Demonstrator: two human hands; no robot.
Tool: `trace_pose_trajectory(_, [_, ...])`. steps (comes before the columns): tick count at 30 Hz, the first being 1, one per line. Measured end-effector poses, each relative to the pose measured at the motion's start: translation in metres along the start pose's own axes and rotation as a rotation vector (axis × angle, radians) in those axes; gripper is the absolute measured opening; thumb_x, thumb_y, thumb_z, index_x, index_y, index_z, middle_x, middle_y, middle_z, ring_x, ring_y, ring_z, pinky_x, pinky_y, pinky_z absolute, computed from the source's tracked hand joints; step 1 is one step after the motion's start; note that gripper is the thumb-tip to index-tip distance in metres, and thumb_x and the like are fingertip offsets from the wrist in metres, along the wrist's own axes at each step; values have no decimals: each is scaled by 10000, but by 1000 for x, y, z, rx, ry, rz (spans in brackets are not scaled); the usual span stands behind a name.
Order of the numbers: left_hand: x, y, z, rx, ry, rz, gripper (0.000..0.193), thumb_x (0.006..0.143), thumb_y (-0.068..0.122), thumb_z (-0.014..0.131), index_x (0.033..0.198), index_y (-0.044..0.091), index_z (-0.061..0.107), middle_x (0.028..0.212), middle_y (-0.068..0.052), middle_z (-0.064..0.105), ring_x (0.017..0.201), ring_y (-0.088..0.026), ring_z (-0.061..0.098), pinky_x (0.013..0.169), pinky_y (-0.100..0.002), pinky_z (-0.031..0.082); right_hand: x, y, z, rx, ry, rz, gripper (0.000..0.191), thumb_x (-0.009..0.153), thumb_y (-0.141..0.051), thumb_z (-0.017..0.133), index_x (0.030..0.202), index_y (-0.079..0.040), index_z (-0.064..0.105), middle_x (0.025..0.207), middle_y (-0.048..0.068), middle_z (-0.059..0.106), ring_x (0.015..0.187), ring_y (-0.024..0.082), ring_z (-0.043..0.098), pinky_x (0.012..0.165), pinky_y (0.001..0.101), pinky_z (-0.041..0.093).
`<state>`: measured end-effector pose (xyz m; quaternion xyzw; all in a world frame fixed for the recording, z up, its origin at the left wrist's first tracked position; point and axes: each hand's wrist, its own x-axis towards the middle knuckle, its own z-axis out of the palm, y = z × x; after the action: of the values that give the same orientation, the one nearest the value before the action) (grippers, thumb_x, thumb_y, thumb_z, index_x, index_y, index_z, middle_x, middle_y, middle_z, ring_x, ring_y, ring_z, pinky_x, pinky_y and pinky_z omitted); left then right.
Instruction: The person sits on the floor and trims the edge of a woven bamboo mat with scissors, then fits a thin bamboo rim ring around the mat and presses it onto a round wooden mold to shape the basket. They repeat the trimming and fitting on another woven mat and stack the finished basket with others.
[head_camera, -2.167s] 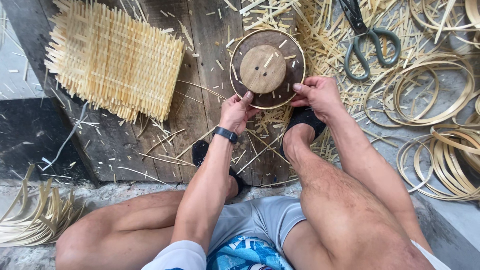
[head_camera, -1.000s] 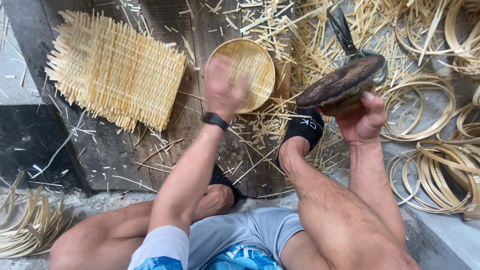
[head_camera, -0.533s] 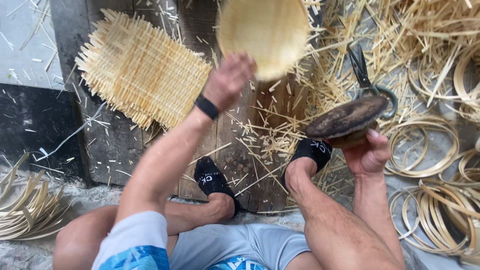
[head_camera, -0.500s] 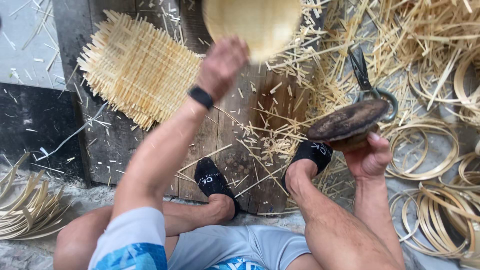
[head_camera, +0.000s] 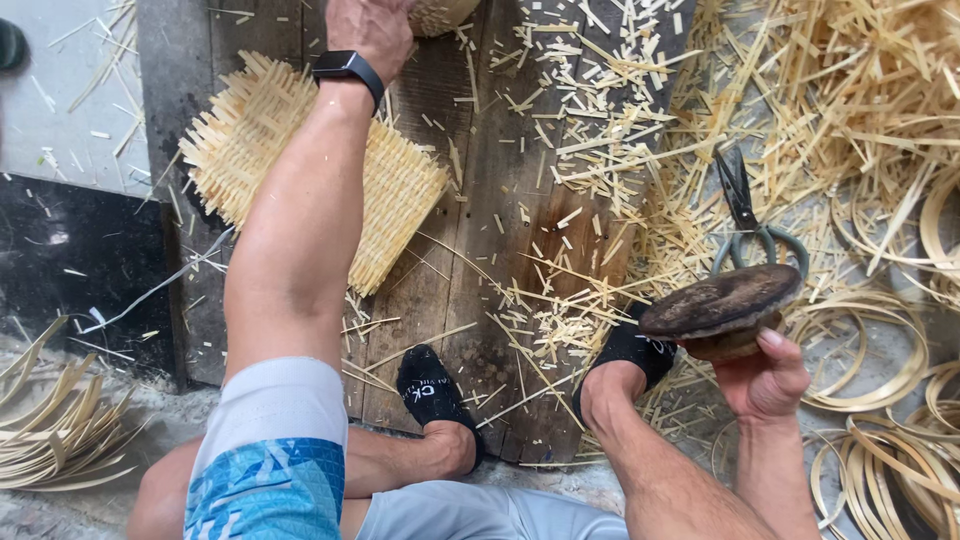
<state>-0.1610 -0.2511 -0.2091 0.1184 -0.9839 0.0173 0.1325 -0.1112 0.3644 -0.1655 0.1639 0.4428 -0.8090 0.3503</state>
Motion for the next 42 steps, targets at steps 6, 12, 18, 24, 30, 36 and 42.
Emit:
trace_pose_trajectory(6, [6,12,-15,-75,-97,-46,57,946,94,674,904,88,712,808,-158,710,761,-313,697,675,-426,565,5,1,13,40,-62,-21,652,882,-295,630,1442,7,491,1369,148,603,1342,337,561,1215,539,403])
trace_pose_trajectory(12, [-88,163,-33,-657,-59,-139,546,922,303,774,1376,44,616,1335,-173,678,1246,-308,660,1109,-425,523,30,14,74,35,-260,46,554,973,-293,482,1440,3,519,1389,176,605,1307,338,579,1120,555,457])
trace_pose_trajectory(18, [-197,254,-25,-1720,-260,-1159,490,935,305,709,1379,116,628,1156,-147,754,988,-273,700,898,-446,580,68,46,100,-85,-228,165,600,1080,-478,285,1385,-31,543,1262,162,648,1119,286,639,906,479,543])
trace_pose_trajectory(24, [-213,174,-34,-688,-200,-523,514,943,210,778,1419,126,602,1379,-163,667,1265,-258,619,1116,-405,536,75,83,76,-571,-31,71,268,1020,-168,632,1176,50,630,978,106,701,773,173,696,648,341,653])
trace_pose_trajectory(30, [-222,72,-58,-124,-615,-615,1171,651,301,922,1575,12,263,1637,-277,238,1475,-388,198,1217,-420,142,71,94,40,-636,117,9,279,1038,-232,635,1083,41,673,931,117,716,769,179,727,581,309,613])
trace_pose_trajectory(36, [-242,48,-80,-523,-449,-602,791,811,62,825,1493,29,427,1560,-242,349,1468,-364,278,1191,-435,237,67,98,18,-576,132,43,318,1060,-267,603,1103,40,675,917,119,715,755,175,712,584,286,604])
trace_pose_trajectory(42, [-254,49,-89,-512,13,-601,226,989,39,693,1207,70,745,1061,-147,776,862,-211,780,766,-311,626,68,100,11,-550,143,48,298,1065,-259,597,1120,22,680,915,100,711,755,164,708,586,264,589])
